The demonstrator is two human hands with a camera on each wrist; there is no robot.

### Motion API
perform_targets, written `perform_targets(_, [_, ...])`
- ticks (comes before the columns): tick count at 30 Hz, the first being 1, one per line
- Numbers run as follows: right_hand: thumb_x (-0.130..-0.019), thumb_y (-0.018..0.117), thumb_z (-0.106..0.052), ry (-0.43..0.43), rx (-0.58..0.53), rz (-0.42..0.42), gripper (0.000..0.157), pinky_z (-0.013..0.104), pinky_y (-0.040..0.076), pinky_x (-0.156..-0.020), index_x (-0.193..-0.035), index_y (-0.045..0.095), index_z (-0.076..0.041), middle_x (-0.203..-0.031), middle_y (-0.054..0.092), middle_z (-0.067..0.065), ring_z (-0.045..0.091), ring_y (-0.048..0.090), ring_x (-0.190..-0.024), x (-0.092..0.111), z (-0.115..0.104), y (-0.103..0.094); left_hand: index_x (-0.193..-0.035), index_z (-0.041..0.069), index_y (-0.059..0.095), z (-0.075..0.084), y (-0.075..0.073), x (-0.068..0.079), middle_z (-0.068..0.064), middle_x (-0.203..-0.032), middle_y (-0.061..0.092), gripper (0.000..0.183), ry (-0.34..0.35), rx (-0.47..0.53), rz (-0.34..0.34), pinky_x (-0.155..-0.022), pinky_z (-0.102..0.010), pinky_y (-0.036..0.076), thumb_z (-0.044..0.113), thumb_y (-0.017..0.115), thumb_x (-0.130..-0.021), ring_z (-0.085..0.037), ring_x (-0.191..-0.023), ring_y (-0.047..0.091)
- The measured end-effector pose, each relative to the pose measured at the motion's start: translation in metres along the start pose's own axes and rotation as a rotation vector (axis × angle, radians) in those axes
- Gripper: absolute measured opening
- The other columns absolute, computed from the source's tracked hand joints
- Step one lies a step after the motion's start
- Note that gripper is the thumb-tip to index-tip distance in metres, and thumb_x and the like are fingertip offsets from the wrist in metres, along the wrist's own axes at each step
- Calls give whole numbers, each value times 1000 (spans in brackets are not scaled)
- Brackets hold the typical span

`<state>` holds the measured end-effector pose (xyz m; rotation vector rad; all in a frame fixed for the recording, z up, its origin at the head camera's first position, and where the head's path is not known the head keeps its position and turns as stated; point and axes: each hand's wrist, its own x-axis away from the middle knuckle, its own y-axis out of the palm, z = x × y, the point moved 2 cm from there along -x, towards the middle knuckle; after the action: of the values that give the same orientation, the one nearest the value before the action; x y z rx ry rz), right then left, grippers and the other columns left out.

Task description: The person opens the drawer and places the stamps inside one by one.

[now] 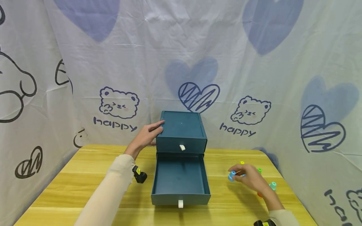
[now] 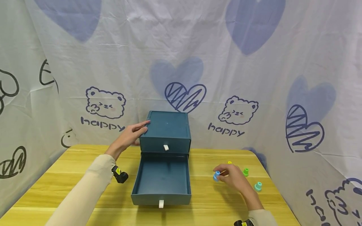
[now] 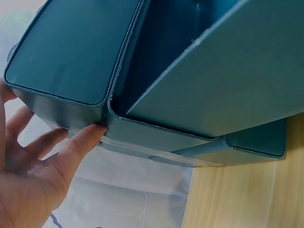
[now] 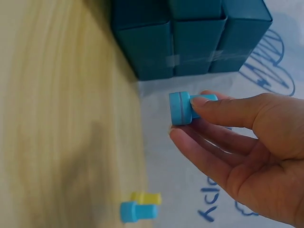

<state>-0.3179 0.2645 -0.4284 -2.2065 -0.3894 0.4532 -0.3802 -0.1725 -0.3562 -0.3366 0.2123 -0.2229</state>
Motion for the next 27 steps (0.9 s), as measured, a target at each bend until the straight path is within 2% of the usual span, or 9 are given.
perform_targets(10, [-92,73,-4,-62,12,-29,22,23,61,-79,-114,77,-7,-113,77,16,24,75,-95,-16,-35,-10,-161,20,38,0,-2,-1,-19,-169,28,57,8,3,-12,-101,-62,54,36,51,-109,-45,-150,39])
perform_targets(20, [-91,74,-1,-127,32,-65,24,37,63,-87,-114,77,-7,-112,77,12,19,72,-93,-31,-65,-9,-161,19,38,1,-2,1,-19,-169,30,57,7,-1,-7,-99,-59,56,35,51,-108,-46,-147,43])
perform_targets(27, [-91,74,-1,-140,16,-92,24,33,63,-86,-115,77,-8,-105,78,5,15,71,-92,-37,-80,-6,-161,20,39,2,-2,0,-18,-169,30,56,4,6,-11,-100,-60,55,35,51,-109,-45,-148,42])
